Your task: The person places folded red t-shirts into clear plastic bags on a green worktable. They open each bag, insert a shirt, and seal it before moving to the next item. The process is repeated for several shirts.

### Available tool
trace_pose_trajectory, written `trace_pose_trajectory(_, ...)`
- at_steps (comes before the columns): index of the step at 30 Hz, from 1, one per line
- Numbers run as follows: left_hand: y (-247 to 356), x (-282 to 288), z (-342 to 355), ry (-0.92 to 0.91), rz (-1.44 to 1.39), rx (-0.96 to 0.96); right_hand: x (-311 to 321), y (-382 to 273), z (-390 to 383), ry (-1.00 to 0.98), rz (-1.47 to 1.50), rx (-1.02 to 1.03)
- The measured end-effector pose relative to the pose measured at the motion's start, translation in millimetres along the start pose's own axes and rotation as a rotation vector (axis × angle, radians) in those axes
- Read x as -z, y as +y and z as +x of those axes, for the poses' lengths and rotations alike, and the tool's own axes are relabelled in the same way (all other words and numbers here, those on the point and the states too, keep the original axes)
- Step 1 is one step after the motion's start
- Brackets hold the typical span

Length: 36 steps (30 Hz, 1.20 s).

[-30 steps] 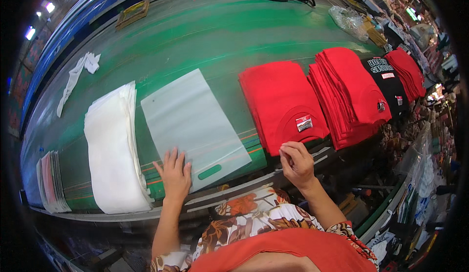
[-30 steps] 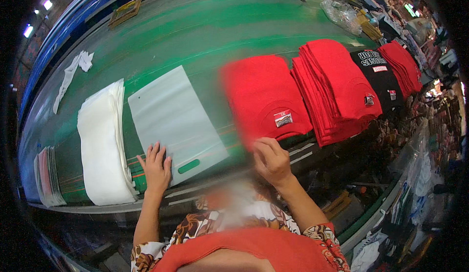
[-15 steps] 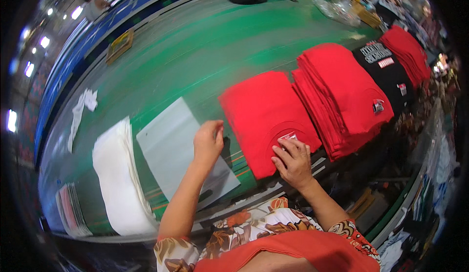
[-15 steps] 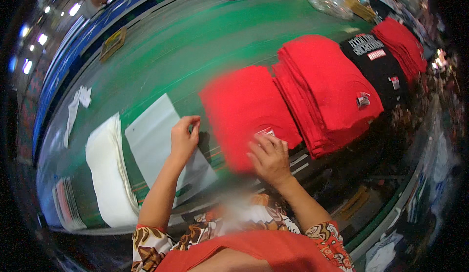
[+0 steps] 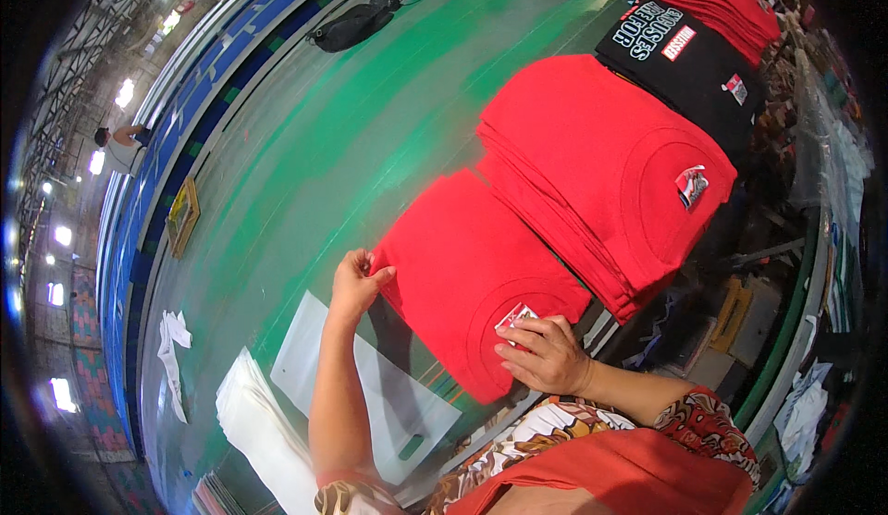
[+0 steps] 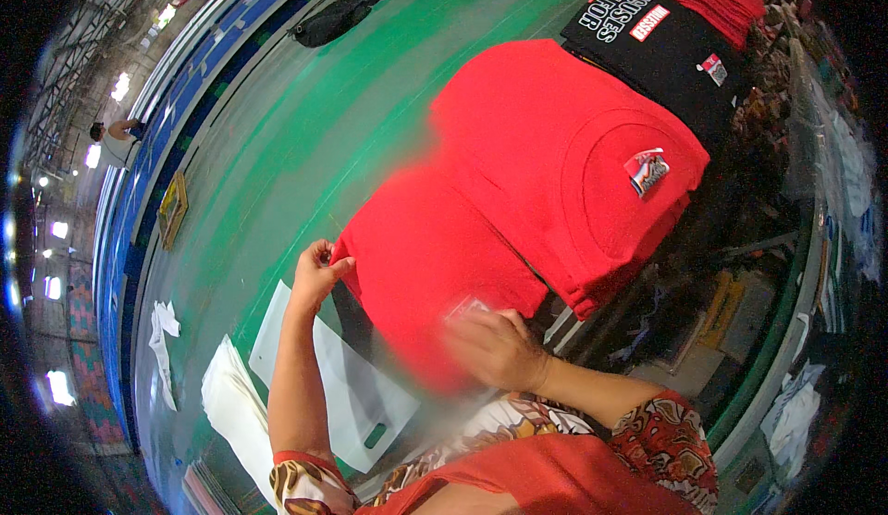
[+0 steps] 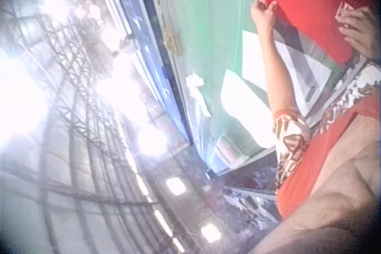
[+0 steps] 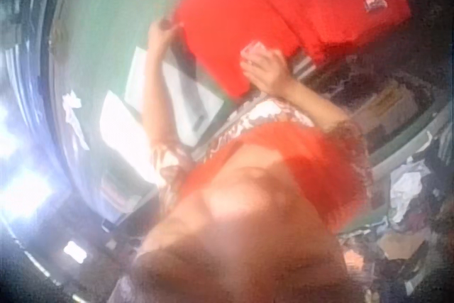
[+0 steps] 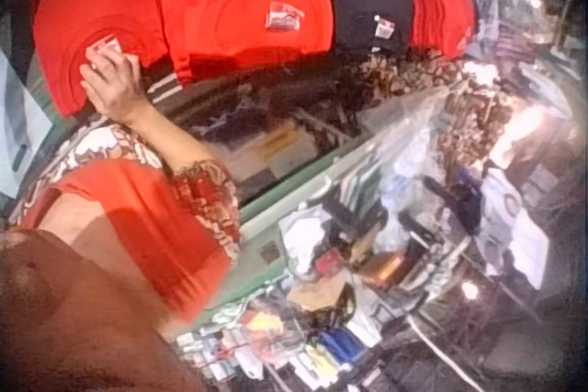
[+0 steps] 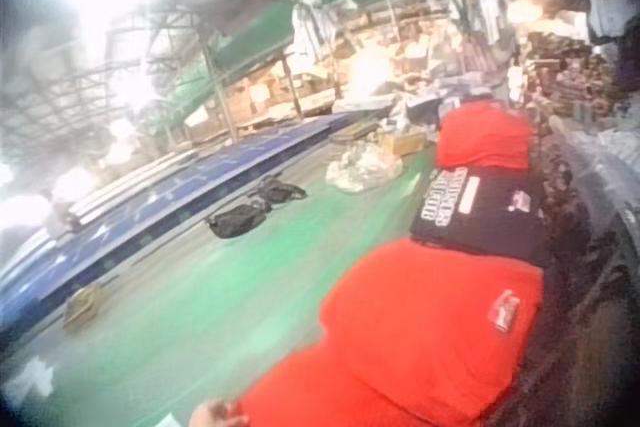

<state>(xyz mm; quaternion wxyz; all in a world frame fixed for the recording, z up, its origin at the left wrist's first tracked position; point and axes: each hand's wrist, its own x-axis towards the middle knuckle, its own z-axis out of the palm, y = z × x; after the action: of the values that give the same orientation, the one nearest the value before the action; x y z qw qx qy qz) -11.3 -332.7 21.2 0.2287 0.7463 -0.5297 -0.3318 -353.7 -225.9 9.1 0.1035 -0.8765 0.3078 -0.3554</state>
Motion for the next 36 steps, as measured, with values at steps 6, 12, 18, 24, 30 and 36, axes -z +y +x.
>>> trace_pose_trajectory(6, 20, 5, -32, -0.067, -1.212, 0.140, -2, 2, -7, 0.003, 0.049, -0.021)
trace_pose_trajectory(12, 33, -43, -116, 0.075, -1.242, 0.333, -2, 4, -6, 0.013, 0.089, -0.029)
trace_pose_trajectory(18, 48, -102, -164, 0.159, -0.941, 0.058, -4, 5, -11, 0.067, 0.116, 0.004)
trace_pose_trajectory(24, 55, -113, -178, 0.254, -0.489, -0.159, -4, 1, -29, 0.209, 0.147, 0.166)
trace_pose_trajectory(30, 137, -66, -172, 0.147, -1.304, 0.237, -13, -29, -47, 0.045, 0.405, 0.133)
trace_pose_trajectory(36, 123, -7, -219, 0.185, -1.388, 0.111, -36, -30, -37, 0.265, 2.243, -0.743)
